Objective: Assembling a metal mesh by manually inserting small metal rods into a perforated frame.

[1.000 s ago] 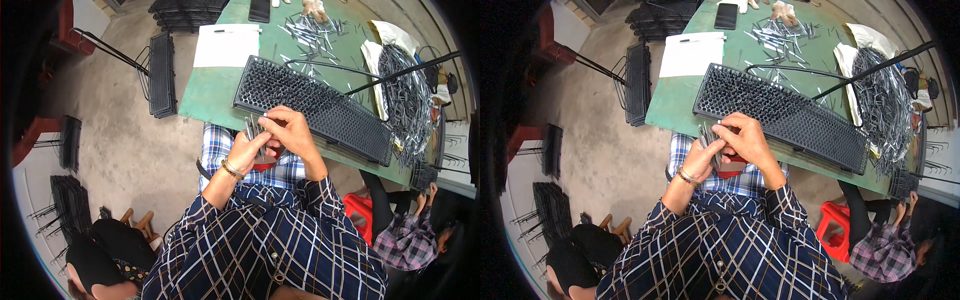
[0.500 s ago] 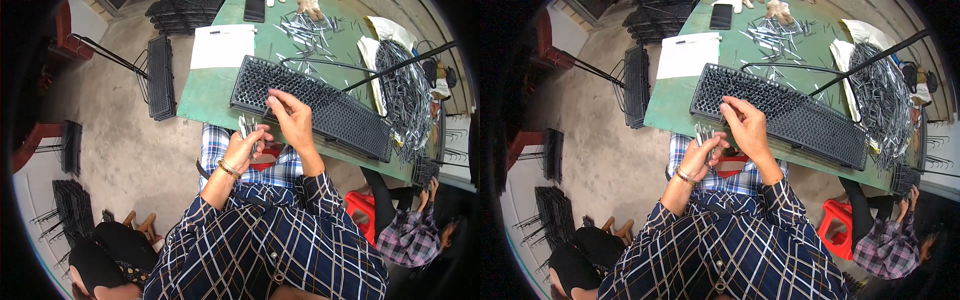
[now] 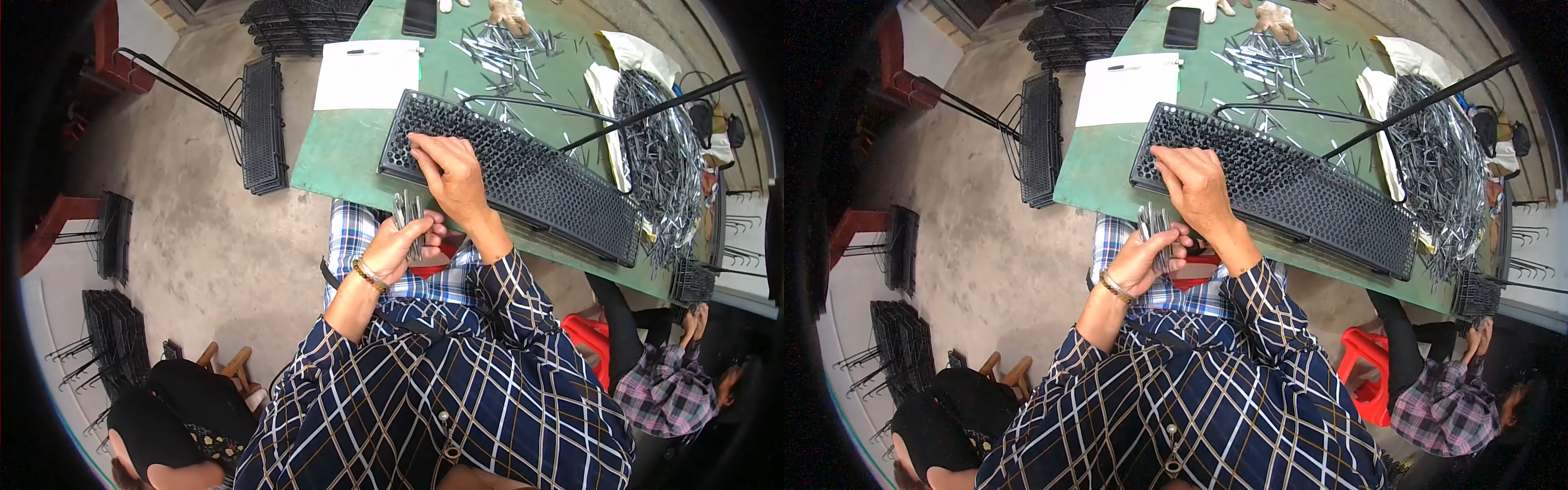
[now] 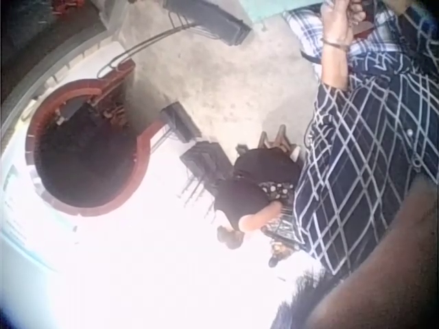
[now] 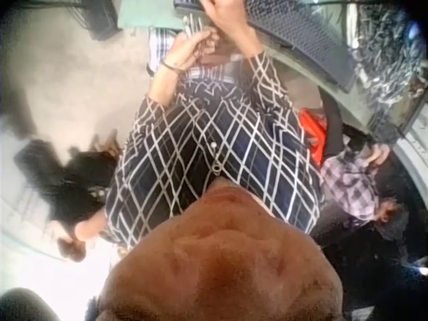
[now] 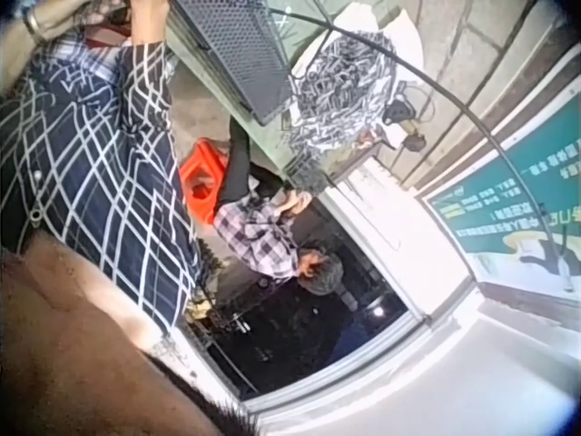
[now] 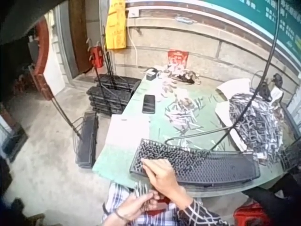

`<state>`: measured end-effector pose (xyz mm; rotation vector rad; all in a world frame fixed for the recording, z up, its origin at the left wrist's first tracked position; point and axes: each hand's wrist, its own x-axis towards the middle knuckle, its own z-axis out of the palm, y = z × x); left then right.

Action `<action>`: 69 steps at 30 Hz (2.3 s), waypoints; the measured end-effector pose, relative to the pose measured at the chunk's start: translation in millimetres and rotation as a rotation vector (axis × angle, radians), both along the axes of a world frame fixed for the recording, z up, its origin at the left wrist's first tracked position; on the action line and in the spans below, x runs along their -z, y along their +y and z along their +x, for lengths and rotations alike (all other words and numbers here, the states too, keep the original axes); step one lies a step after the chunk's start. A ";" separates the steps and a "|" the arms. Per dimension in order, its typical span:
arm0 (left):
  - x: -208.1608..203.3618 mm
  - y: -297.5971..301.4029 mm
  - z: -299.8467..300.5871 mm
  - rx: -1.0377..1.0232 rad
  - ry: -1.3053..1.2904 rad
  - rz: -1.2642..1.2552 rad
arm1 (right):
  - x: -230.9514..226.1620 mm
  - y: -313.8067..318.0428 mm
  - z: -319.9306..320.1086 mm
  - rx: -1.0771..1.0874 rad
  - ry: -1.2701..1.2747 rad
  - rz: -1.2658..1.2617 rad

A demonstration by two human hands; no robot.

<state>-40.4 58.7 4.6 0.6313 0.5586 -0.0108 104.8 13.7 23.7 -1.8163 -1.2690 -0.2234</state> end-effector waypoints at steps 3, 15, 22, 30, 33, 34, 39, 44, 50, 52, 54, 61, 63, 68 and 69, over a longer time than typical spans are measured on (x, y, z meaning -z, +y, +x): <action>-1.9 1.5 -5.8 0.016 0.077 -0.021 | 10.5 4.2 -2.4 -0.049 -0.092 -0.043; -2.4 7.9 -3.9 -0.020 -0.059 0.016 | -19.9 -26.1 -13.5 -0.069 0.332 -0.142; -10.7 1.2 1.5 -0.056 -0.074 0.044 | -16.3 -45.5 -21.7 -0.179 1.030 -0.218; -7.1 -0.1 -4.5 0.017 -0.071 0.140 | -2.5 -60.3 -24.0 -0.107 1.110 -0.099; -2.7 -0.4 -5.7 -0.012 -0.054 0.130 | -10.2 -62.5 -29.0 0.017 0.967 0.057; -0.9 -0.6 -7.6 -0.012 -0.057 0.132 | -13.8 -63.9 -31.3 0.026 0.750 0.063; -9.2 -3.1 -14.0 -0.017 0.031 -0.039 | -12.5 -81.7 -53.8 -0.130 -0.146 -0.029; 9.4 -5.9 -22.1 -0.051 0.001 -0.068 | -18.5 -92.6 -60.7 -0.277 -0.109 -0.122; -4.1 -9.0 -18.4 -0.019 0.070 0.066 | -6.8 -97.4 -52.6 -0.055 0.522 -0.025; -2.6 -10.2 -19.4 0.048 -0.001 0.094 | -3.4 -93.7 -48.6 0.010 0.665 -0.089; -1.5 -13.0 -17.6 0.064 -0.033 0.108 | 0.5 -92.4 -43.7 -0.237 1.138 -0.108; -2.3 -17.6 -14.5 0.113 -0.019 0.186 | 5.7 -93.8 -32.8 -0.265 1.249 -0.111; 2.6 -14.5 -14.0 0.133 -0.028 0.203 | 5.2 -94.2 -30.5 -0.283 1.235 -0.112; 9.2 -12.1 -11.4 0.184 -0.037 0.261 | 3.7 -90.4 -24.5 -0.288 1.221 -0.135; 11.0 -9.9 -9.7 0.203 -0.026 0.277 | 3.0 -89.9 -24.3 -0.209 1.225 -0.160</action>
